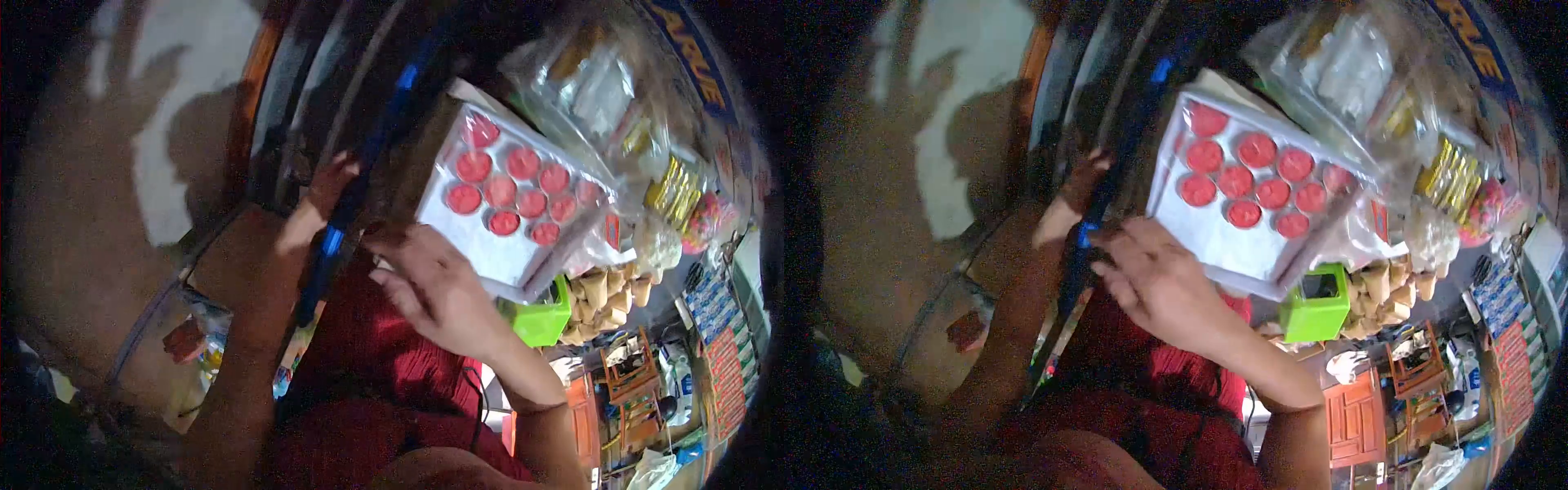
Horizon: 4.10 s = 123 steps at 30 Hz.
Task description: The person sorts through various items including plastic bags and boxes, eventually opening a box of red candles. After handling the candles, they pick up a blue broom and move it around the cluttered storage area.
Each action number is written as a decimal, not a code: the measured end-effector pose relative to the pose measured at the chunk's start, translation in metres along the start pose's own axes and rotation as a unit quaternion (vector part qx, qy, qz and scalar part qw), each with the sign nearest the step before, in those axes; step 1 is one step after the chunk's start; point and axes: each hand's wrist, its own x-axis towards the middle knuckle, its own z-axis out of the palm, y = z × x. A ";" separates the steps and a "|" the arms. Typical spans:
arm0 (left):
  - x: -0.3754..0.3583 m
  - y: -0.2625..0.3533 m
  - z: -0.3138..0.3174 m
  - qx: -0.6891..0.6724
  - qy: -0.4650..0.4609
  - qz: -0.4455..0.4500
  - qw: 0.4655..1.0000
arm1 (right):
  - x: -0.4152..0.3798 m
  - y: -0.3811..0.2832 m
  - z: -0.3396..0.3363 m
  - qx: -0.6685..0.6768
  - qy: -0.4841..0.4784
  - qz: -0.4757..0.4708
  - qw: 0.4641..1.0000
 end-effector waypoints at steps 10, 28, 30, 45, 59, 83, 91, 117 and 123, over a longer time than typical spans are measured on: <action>-0.173 -0.057 0.038 -0.106 -0.064 0.017 0.992 | -0.123 -0.015 0.025 0.091 -0.149 0.013 0.985; -0.199 -0.203 0.020 -0.023 0.052 0.060 0.997 | -0.164 0.140 0.172 0.173 -0.095 0.301 0.933; -0.188 -0.225 0.008 0.017 0.048 0.078 0.996 | -0.136 0.155 0.198 0.307 -0.098 0.282 0.904; -0.123 -0.353 -0.059 0.457 0.255 0.165 0.836 | -0.135 0.258 0.275 0.385 -0.163 0.438 0.796; 0.064 -0.219 -0.016 0.312 0.305 0.364 0.823 | -0.006 0.331 0.238 0.209 0.073 0.329 0.918; 0.092 -0.225 0.013 0.225 0.268 0.466 0.812 | 0.001 0.288 0.200 -0.281 -0.109 0.226 0.926; 0.075 -0.215 0.006 0.295 0.268 0.447 0.801 | -0.021 0.303 0.217 -0.167 0.027 0.248 0.954; 0.129 -0.192 0.020 0.186 0.266 0.284 0.902 | -0.040 0.284 0.212 0.206 -0.038 0.308 0.928; 0.112 -0.256 0.047 -0.176 0.150 0.266 0.936 | -0.072 0.294 0.197 -0.017 -0.077 0.168 0.983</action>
